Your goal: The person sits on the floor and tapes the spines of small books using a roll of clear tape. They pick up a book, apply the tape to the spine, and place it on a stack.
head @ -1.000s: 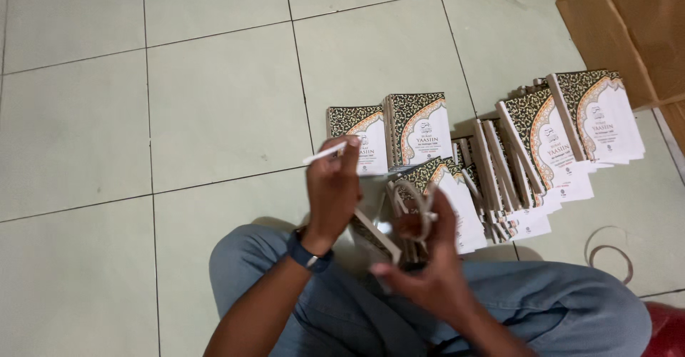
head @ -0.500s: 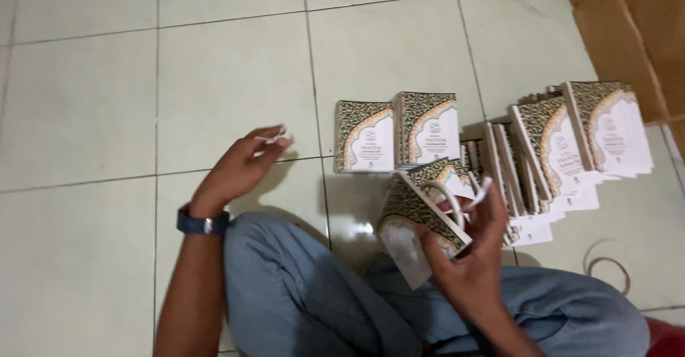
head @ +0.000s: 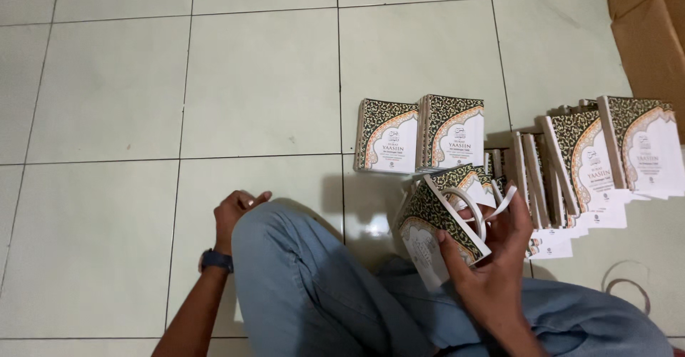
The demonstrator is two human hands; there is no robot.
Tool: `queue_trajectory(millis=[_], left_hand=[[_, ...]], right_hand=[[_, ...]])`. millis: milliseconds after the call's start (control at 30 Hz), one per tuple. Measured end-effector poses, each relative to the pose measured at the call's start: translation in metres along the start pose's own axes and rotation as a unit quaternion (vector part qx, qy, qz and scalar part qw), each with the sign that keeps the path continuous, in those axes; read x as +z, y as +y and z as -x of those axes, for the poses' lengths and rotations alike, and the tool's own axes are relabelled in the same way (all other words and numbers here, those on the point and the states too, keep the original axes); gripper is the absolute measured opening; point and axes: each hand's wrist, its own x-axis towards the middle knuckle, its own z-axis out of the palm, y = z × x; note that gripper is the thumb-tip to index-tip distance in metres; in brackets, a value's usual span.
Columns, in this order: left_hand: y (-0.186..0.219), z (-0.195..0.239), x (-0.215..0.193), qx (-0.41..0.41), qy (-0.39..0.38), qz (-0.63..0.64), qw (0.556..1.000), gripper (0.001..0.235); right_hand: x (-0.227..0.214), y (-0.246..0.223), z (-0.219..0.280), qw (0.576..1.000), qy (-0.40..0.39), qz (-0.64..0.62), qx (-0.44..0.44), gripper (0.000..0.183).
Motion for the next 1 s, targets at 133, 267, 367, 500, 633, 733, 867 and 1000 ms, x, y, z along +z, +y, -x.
queue_trajectory(millis=[133,267,367,500,633,733,867,1000], left_hand=[[-0.055,-0.002,0.008,0.159,-0.081,-0.091,0.980,0.033],[-0.145,0.008,0.056,0.030,-0.113,-0.067,0.991,0.047],[-0.314,0.045,0.039,-0.252,-0.238,-0.201,0.916,0.091],[-0.231,0.045,0.022,0.097,0.103,-0.100,0.985,0.026],[-0.158,0.062,-0.002,0.152,0.113,-0.103,0.976,0.011],[-0.136,0.062,-0.012,0.053,0.060,-0.116,0.990,0.022],[-0.092,0.063,-0.025,0.029,0.027,-0.126,0.991,0.016],[-0.151,0.042,-0.022,0.078,-0.037,-0.200,0.976,0.007]], right_hand=[[-0.005,0.005,0.001,1.000,0.004,0.000,0.009,0.101],[-0.006,0.006,0.002,1.000,0.004,0.005,0.005,0.100],[-0.007,0.005,0.002,1.000,0.007,0.004,0.008,0.099],[-0.008,0.008,0.003,1.000,0.011,-0.015,0.021,0.101],[-0.008,0.007,0.002,1.000,0.010,-0.017,0.020,0.100],[-0.008,0.003,0.001,0.999,0.008,-0.029,0.015,0.098],[-0.010,0.002,0.002,0.999,0.006,-0.039,0.019,0.098],[-0.012,0.006,0.002,0.998,0.008,-0.051,0.018,0.098]])
